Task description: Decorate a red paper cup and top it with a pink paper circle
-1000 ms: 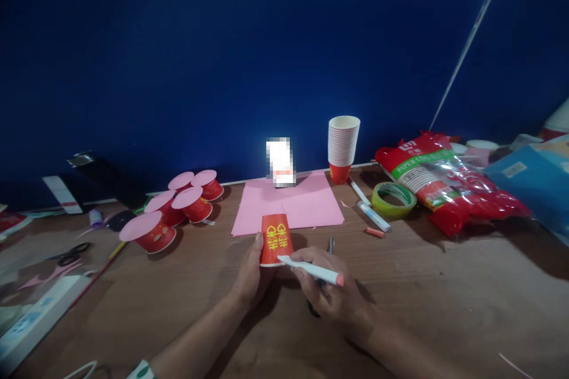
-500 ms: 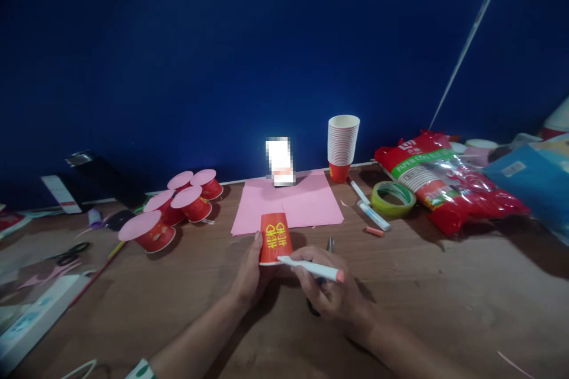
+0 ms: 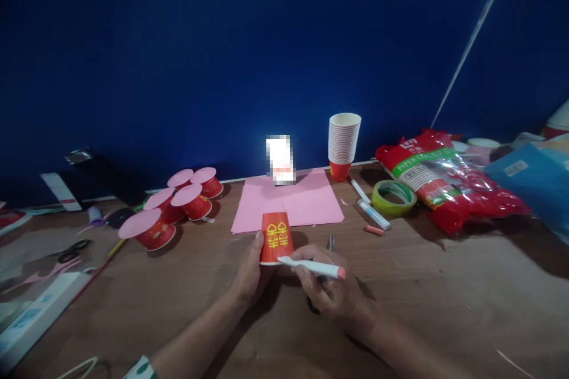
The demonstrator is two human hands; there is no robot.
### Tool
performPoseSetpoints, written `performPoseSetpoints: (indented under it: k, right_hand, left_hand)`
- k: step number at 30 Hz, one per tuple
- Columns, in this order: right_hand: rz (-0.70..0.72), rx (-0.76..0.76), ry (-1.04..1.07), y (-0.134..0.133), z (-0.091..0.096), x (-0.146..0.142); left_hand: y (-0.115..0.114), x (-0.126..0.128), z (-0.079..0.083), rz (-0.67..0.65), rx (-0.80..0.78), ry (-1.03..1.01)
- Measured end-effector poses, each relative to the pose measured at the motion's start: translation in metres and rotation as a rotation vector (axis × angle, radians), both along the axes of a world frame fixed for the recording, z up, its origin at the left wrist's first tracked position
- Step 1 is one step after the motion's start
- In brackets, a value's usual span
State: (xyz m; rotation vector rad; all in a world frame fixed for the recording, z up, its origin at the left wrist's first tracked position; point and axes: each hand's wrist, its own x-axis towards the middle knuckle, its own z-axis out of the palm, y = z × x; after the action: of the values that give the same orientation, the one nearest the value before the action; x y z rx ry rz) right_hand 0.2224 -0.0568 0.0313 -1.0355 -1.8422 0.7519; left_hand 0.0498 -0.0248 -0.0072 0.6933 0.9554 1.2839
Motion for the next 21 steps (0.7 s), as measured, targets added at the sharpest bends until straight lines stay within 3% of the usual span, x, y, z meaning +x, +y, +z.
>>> performPoseSetpoints:
  k: [8, 21]
  right_hand:
    - [-0.028, -0.091, 0.019, 0.001, -0.012, 0.007]
    - [-0.01, 0.082, -0.056, 0.0, 0.0, -0.001]
  left_hand:
    - [0.0, -0.001, -0.002, 0.03, 0.015, 0.056]
    - [-0.002, 0.004, 0.007, 0.032, 0.067, 0.172]
